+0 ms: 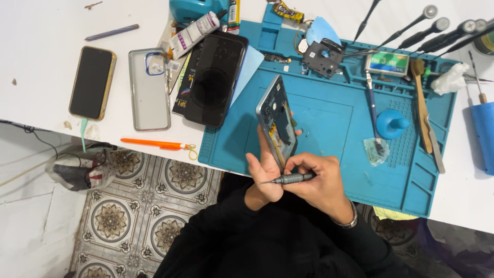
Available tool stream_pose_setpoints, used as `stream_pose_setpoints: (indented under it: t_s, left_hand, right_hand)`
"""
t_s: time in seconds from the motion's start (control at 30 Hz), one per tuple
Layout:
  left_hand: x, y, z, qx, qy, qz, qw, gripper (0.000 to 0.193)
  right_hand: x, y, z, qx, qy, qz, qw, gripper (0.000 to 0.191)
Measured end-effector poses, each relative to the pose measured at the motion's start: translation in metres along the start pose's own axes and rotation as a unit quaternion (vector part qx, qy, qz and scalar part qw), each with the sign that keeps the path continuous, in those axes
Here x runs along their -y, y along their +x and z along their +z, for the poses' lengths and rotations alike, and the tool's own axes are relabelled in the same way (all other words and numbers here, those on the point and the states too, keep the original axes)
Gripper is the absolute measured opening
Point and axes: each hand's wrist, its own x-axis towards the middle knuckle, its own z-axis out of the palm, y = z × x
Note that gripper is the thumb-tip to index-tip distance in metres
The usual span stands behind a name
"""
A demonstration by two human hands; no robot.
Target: The person attaches a blue suction cup to a smartphone screen and pries along the edge with a small tool to open the phone. They then hold the opened phone and use a screwdriver to unscrew and work on the internal components.
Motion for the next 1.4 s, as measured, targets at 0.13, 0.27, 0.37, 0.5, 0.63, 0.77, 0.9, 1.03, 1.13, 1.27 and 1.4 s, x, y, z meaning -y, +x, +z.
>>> stream_pose_setpoints:
  t_s: [0.13, 0.27, 0.37, 0.5, 0.63, 0.77, 0.9, 1.03, 1.13, 1.27, 1.4]
  left_hand:
    - [0.001, 0.001, 0.001, -0.019, -0.001, 0.003, 1.000, 0.101]
    - [-0.002, 0.003, 0.003, -0.028, -0.007, 0.002, 1.000, 0.098]
    - [-0.003, 0.003, 0.004, -0.029, 0.000, 0.005, 1.000, 0.096]
    - [0.001, 0.002, 0.002, -0.025, -0.025, -0.004, 0.999, 0.094]
    - [0.006, -0.001, 0.000, -0.046, -0.062, -0.014, 0.997, 0.091]
    - [0.012, -0.001, 0.003, -0.114, -0.119, 0.042, 0.985, 0.079]
    - [0.012, 0.001, 0.006, -0.173, -0.121, 0.102, 0.972, 0.074]
    - [0.009, 0.003, 0.005, -0.197, -0.141, 0.118, 0.963, 0.072]
    - [0.007, 0.003, 0.004, -0.191, -0.144, 0.119, 0.964, 0.072]
    - [0.006, 0.004, 0.003, -0.185, -0.152, 0.107, 0.965, 0.072]
    - [0.006, 0.004, 0.002, -0.175, -0.155, 0.111, 0.966, 0.071]
  right_hand:
    - [0.000, -0.001, 0.001, -0.002, -0.005, 0.004, 1.000, 0.023]
    - [0.003, -0.003, 0.003, -0.011, 0.009, -0.003, 1.000, 0.022]
    - [0.003, -0.003, 0.003, -0.016, -0.004, 0.012, 1.000, 0.023]
    - [0.001, -0.001, 0.001, 0.000, 0.009, 0.024, 1.000, 0.020]
    - [0.004, -0.001, 0.000, 0.005, 0.010, 0.028, 1.000, 0.021]
    - [0.012, 0.004, -0.012, -0.041, -0.040, 0.020, 0.998, 0.020]
    - [0.013, 0.021, -0.023, -0.125, -0.187, 0.063, 0.972, 0.022]
    - [0.013, 0.033, -0.019, -0.120, -0.264, 0.069, 0.954, 0.021]
    - [0.017, 0.032, -0.018, -0.119, -0.253, 0.086, 0.956, 0.017]
    - [0.027, 0.029, -0.029, -0.109, -0.222, 0.113, 0.962, 0.018]
    - [0.036, 0.021, -0.050, -0.082, -0.249, 0.125, 0.957, 0.020]
